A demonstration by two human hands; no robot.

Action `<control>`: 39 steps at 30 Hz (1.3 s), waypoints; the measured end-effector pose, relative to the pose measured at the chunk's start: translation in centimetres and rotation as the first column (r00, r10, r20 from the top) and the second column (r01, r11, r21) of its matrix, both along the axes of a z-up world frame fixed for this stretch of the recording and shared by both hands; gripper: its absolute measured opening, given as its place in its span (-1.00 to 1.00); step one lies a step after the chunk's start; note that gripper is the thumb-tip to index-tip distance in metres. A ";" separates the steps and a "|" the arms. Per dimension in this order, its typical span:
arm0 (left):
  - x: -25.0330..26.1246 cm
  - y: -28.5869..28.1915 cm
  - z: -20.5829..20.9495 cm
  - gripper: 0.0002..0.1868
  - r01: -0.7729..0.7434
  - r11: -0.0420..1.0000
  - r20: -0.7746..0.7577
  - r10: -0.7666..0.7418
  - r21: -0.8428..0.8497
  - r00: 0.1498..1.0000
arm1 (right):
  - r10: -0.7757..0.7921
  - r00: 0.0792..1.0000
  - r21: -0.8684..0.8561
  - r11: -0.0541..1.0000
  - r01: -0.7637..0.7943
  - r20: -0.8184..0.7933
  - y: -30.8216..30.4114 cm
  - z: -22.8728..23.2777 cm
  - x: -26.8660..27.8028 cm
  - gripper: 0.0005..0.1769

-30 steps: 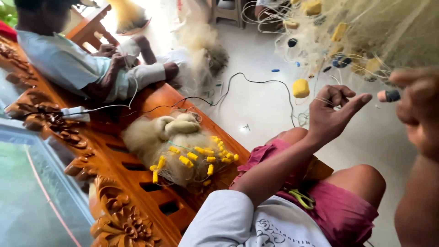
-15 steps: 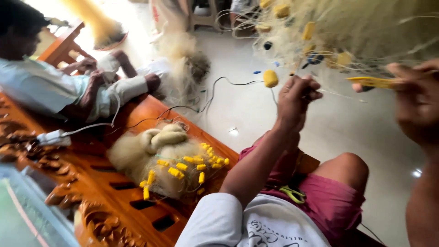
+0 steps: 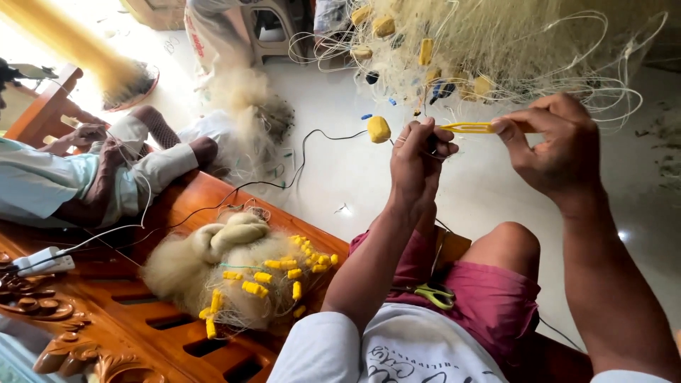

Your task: Repairing or weaving a fishing net using a shuttle and scissors while seated.

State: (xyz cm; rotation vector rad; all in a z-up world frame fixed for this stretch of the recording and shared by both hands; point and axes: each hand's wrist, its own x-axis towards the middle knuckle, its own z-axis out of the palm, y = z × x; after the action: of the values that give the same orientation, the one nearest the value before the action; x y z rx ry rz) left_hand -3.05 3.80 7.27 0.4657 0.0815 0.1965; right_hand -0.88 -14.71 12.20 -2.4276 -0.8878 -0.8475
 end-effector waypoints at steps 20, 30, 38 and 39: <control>1.1 -0.8 -3.5 -0.78 -0.172 0.873 0.263 0.053 0.457 0.963 | 0.364 0.931 0.888 0.441 -0.132 -0.043 -5.6 -2.8 -7.9 -0.72; 0.6 0.4 -3.0 -0.73 -0.201 0.872 0.282 0.075 0.447 0.956 | -0.319 0.729 0.177 0.839 0.514 -0.606 -3.5 -9.4 -15.7 -0.62; 1.0 -0.7 -2.8 -0.58 -0.257 0.883 0.236 0.173 0.392 0.956 | 0.438 0.780 0.648 0.760 -0.056 -0.447 2.7 -13.1 -18.6 -0.66; 1.0 -0.8 -2.8 -0.57 -0.279 0.878 0.271 0.181 0.388 0.945 | 0.594 0.748 0.674 0.685 -0.277 -0.297 2.5 -12.9 -17.8 -0.53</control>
State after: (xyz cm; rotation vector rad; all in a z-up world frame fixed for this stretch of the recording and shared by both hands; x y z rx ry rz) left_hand -2.09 2.99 4.47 0.8659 -0.1359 0.5100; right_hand -18.70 -12.23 -0.65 -1.6228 -0.8046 -0.2154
